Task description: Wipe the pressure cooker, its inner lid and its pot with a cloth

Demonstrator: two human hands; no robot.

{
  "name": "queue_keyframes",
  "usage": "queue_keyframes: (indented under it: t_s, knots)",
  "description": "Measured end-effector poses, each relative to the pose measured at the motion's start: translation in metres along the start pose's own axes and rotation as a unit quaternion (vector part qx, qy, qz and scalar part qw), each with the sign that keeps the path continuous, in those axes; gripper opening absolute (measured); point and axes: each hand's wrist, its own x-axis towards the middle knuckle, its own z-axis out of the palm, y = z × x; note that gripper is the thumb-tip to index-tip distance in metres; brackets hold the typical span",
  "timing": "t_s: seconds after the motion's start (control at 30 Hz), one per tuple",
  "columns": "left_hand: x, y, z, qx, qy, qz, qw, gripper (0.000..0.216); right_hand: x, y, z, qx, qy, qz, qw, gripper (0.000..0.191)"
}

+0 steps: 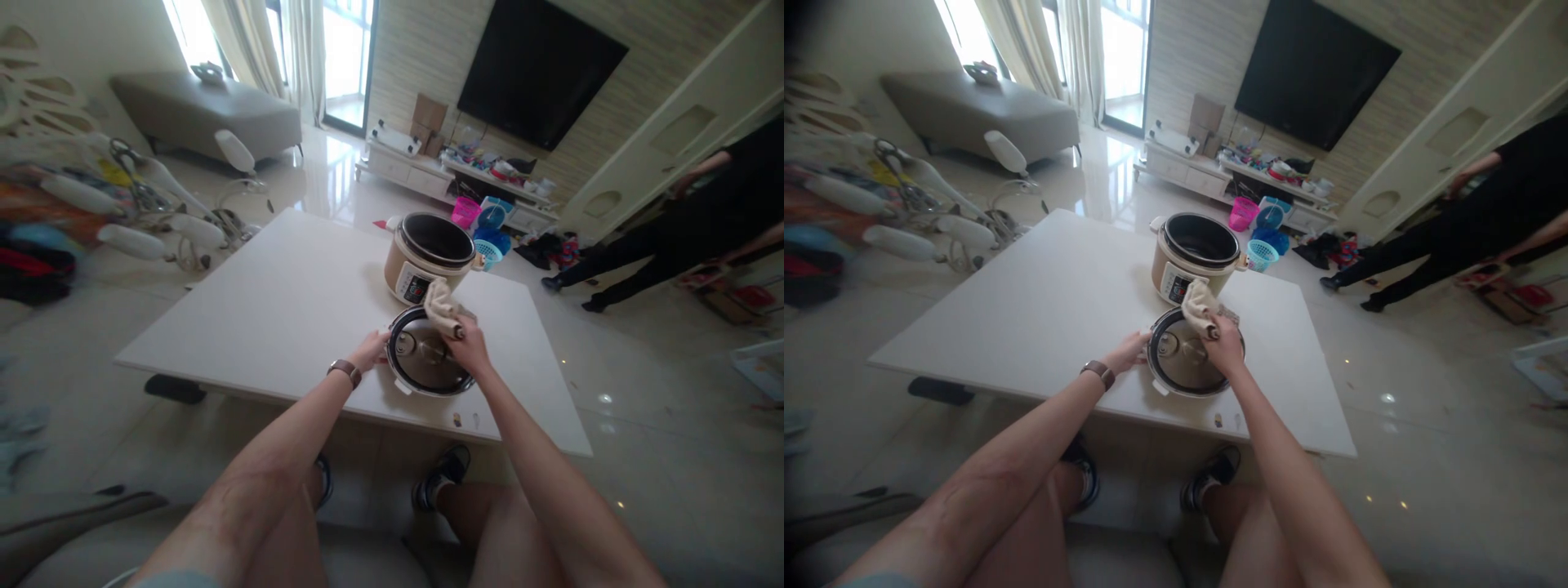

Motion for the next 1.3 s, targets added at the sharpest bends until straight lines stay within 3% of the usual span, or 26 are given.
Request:
queue_keyframes:
  t_s: [0.1,0.17,0.23,0.33,0.47,0.6,0.67,0.73,0.9,0.97,1.03,1.1,1.2,1.3]
  knots:
    - [0.003,-0.004,0.005,-0.029,-0.011,-0.004,1.0,0.041,-0.004,0.007,0.041,-0.161,-0.151,0.011,0.975,0.051]
    - [0.007,-0.005,0.006,-0.041,-0.012,-0.002,0.999,0.043,-0.006,0.008,0.055,-0.228,-0.201,0.025,0.952,0.067]
    - [0.01,-0.006,0.007,-0.049,-0.01,0.001,0.999,0.044,-0.007,0.006,0.06,-0.259,-0.232,0.033,0.937,0.071]
    - [0.011,-0.009,0.009,-0.053,0.003,0.007,0.999,0.038,-0.007,0.004,0.053,-0.24,-0.277,0.02,0.93,0.067]
    - [0.008,-0.009,0.013,-0.041,0.018,0.02,0.999,0.029,-0.013,0.01,0.026,-0.139,-0.355,-0.032,0.924,0.066]
    - [0.004,-0.005,0.017,-0.02,0.024,0.029,0.999,0.025,-0.022,0.018,-0.012,0.002,-0.415,0.009,0.91,0.05]
    - [0.002,-0.003,0.019,-0.011,0.028,0.032,0.999,0.024,-0.022,0.02,-0.03,0.087,-0.42,0.048,0.902,0.04]
    - [0.0,-0.002,0.021,-0.003,0.032,0.034,0.999,0.025,-0.019,0.02,-0.048,0.168,-0.366,0.083,0.912,0.037]
    - [-0.002,0.001,0.024,0.005,0.028,0.034,0.999,0.029,-0.009,0.022,-0.076,0.216,-0.059,0.102,0.969,0.036]
    - [-0.003,0.003,0.025,0.008,0.031,0.033,0.999,0.029,-0.01,0.024,-0.075,0.197,0.008,0.081,0.977,0.032]
    - [-0.005,0.005,0.027,0.012,0.034,0.034,0.999,0.029,-0.014,0.027,-0.067,0.153,-0.001,0.056,0.987,0.032]
    - [-0.008,0.007,0.029,0.014,0.034,0.037,0.999,0.029,-0.022,0.03,-0.054,0.067,-0.091,0.043,0.993,0.041]
    - [-0.011,0.009,0.033,0.019,0.036,0.043,0.998,0.03,-0.039,0.035,-0.033,-0.086,-0.23,0.051,0.968,0.062]
    - [-0.014,0.008,0.036,0.027,0.038,0.049,0.998,0.03,-0.056,0.036,-0.021,-0.105,-0.255,0.079,0.958,0.065]
